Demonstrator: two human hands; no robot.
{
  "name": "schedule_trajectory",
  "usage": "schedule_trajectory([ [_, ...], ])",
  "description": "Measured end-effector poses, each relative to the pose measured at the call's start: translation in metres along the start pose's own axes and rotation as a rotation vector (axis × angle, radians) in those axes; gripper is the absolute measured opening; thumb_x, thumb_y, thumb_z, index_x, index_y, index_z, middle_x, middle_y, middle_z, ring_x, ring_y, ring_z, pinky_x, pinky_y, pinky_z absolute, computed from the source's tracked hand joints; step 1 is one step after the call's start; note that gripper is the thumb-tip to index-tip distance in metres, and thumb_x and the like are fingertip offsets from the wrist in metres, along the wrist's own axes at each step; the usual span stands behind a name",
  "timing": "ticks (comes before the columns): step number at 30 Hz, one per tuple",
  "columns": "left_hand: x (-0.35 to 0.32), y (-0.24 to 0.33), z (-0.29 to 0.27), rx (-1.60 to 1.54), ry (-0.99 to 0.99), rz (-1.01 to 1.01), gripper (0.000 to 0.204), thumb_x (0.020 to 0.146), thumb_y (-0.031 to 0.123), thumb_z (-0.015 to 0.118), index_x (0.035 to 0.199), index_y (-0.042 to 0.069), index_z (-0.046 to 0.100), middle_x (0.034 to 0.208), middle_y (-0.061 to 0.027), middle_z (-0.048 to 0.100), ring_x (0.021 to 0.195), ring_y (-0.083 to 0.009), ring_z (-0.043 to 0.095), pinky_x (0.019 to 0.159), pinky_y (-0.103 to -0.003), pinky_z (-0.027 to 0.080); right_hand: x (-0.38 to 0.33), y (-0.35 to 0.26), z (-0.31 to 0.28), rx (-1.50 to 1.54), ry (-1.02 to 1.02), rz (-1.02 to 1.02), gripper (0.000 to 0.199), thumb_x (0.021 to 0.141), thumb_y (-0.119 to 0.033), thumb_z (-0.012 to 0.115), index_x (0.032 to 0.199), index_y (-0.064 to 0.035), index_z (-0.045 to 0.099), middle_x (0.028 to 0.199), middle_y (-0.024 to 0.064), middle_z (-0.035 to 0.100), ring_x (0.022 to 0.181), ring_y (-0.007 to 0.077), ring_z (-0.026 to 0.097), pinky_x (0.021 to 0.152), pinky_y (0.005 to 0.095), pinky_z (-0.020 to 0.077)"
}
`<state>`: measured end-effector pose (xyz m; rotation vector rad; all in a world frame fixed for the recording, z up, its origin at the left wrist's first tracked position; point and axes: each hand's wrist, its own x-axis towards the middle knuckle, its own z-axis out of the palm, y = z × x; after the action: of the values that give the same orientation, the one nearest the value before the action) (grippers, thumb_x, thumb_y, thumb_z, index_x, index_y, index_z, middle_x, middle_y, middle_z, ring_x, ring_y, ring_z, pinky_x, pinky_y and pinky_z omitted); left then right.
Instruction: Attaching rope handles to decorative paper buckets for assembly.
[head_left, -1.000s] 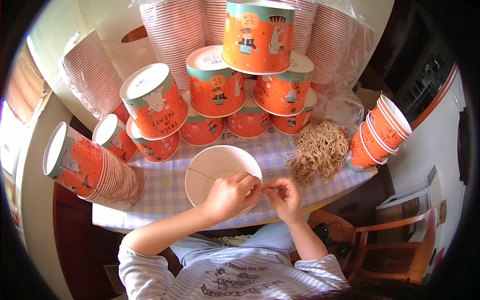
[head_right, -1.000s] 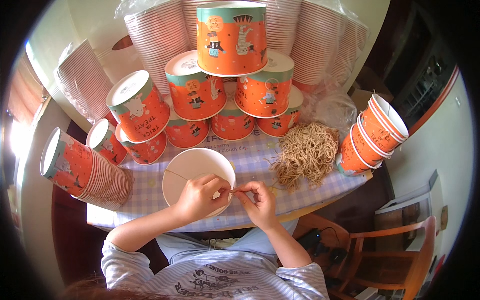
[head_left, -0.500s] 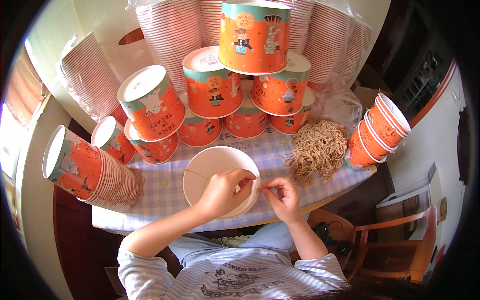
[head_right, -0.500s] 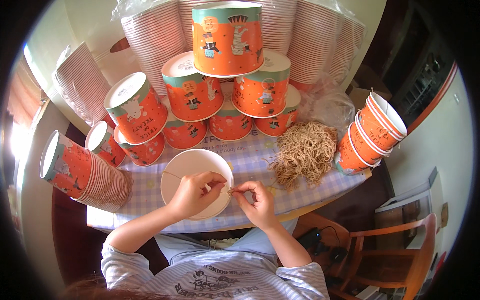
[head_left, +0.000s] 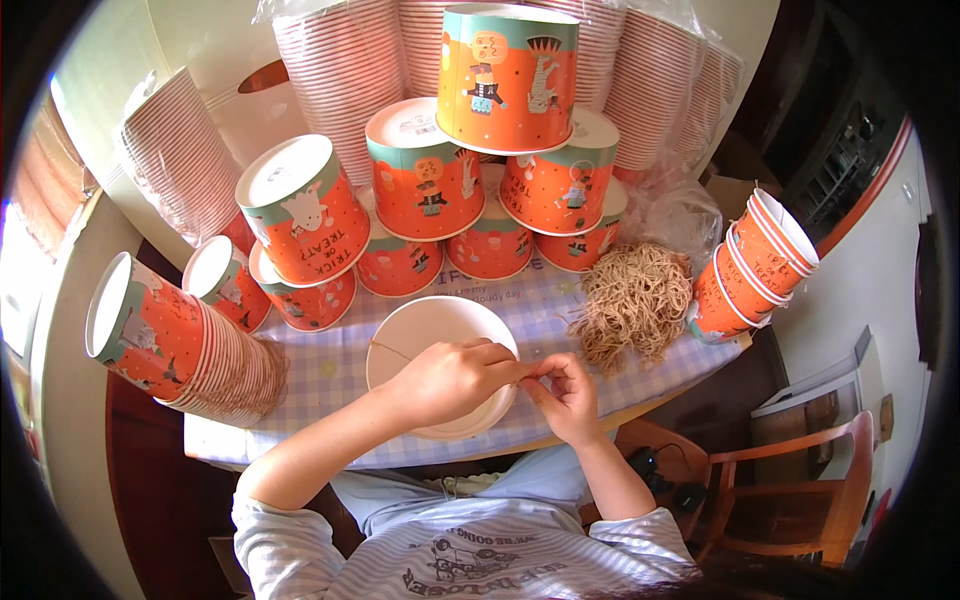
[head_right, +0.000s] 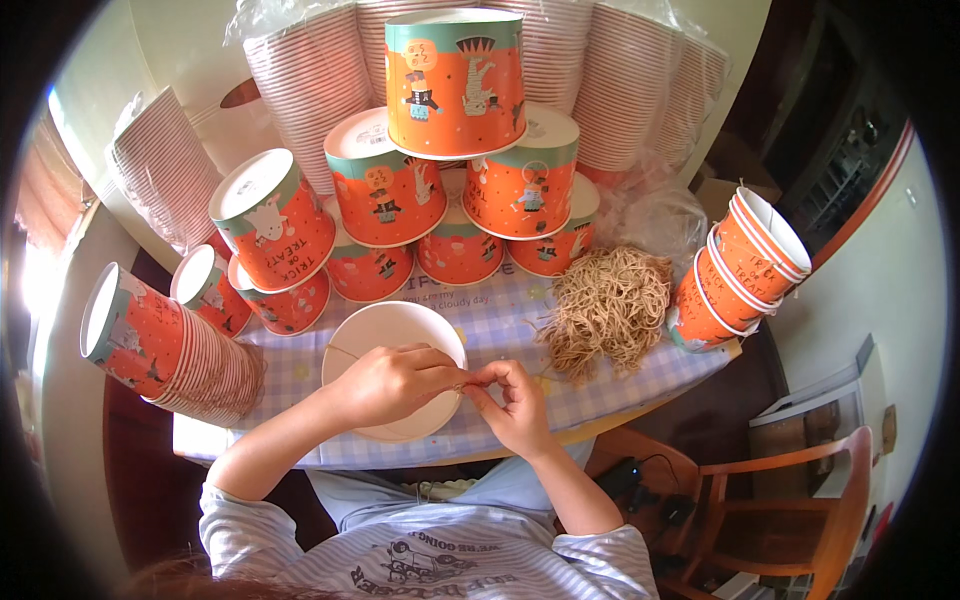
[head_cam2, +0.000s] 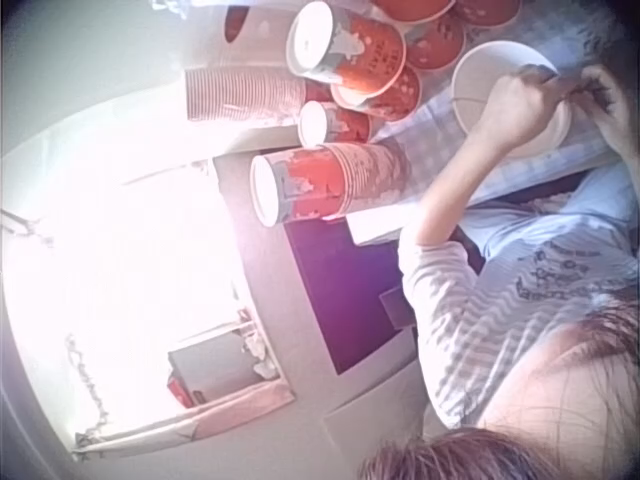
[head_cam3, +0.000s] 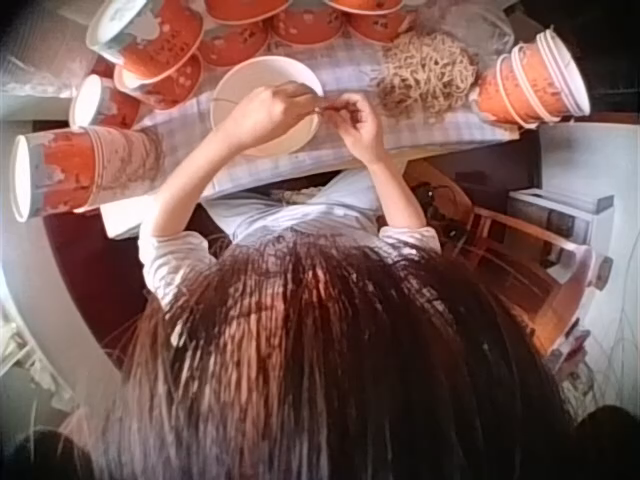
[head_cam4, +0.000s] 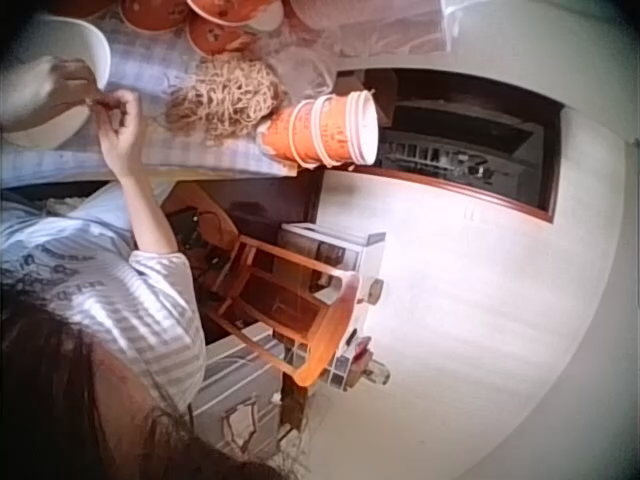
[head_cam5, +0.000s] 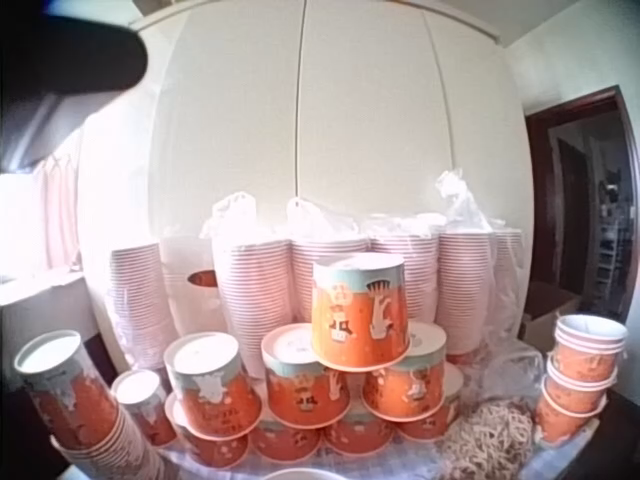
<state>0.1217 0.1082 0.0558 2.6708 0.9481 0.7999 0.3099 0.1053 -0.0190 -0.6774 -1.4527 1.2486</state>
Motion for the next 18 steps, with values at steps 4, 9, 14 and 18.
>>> schedule_trajectory([
  [4,0.0010,0.0005,-0.0004,0.113,-0.016,0.071,0.026,0.066,0.009,0.057,0.092,0.007,0.059,0.086,-0.0055,0.060,0.079,-0.0198,0.061,0.062,-0.031,0.052,0.0002,0.0003,0.0002,-0.003,0.006,0.007,0.020,0.078,0.005,0.061,0.093,-0.0003,0.049,0.088,0.0072,0.058,0.083,0.0116,0.057,0.074,0.0228,0.0457],
  [9,0.0021,0.0001,0.0006,0.149,-0.018,0.077,0.019,0.066,0.009,0.057,0.085,0.006,0.056,0.082,-0.0053,0.057,0.075,-0.0202,0.061,0.058,-0.031,0.052,0.0008,-0.0002,-0.0003,-0.008,0.004,-0.002,0.020,0.078,0.005,0.061,0.093,-0.0005,0.049,0.088,0.0071,0.058,0.082,0.0116,0.056,0.073,0.0232,0.0457],
  [14,0.0030,-0.0017,0.0010,0.162,-0.031,0.071,0.019,0.067,0.009,0.056,0.086,0.006,0.056,0.083,-0.0057,0.057,0.075,-0.0204,0.061,0.058,-0.031,0.052,0.0015,-0.0006,-0.0004,-0.006,0.004,-0.007,0.021,0.077,0.005,0.061,0.093,-0.0007,0.049,0.087,0.0071,0.058,0.082,0.0115,0.056,0.073,0.0230,0.0455],
  [18,0.0037,-0.0008,0.0003,0.139,-0.041,0.069,0.019,0.067,0.009,0.056,0.086,0.006,0.057,0.082,-0.0057,0.057,0.075,-0.0204,0.061,0.058,-0.031,0.052,0.0011,0.0005,-0.0007,-0.008,0.003,-0.013,0.021,0.077,0.005,0.061,0.093,-0.0007,0.049,0.087,0.0074,0.058,0.082,0.0117,0.057,0.073,0.0231,0.0455],
])
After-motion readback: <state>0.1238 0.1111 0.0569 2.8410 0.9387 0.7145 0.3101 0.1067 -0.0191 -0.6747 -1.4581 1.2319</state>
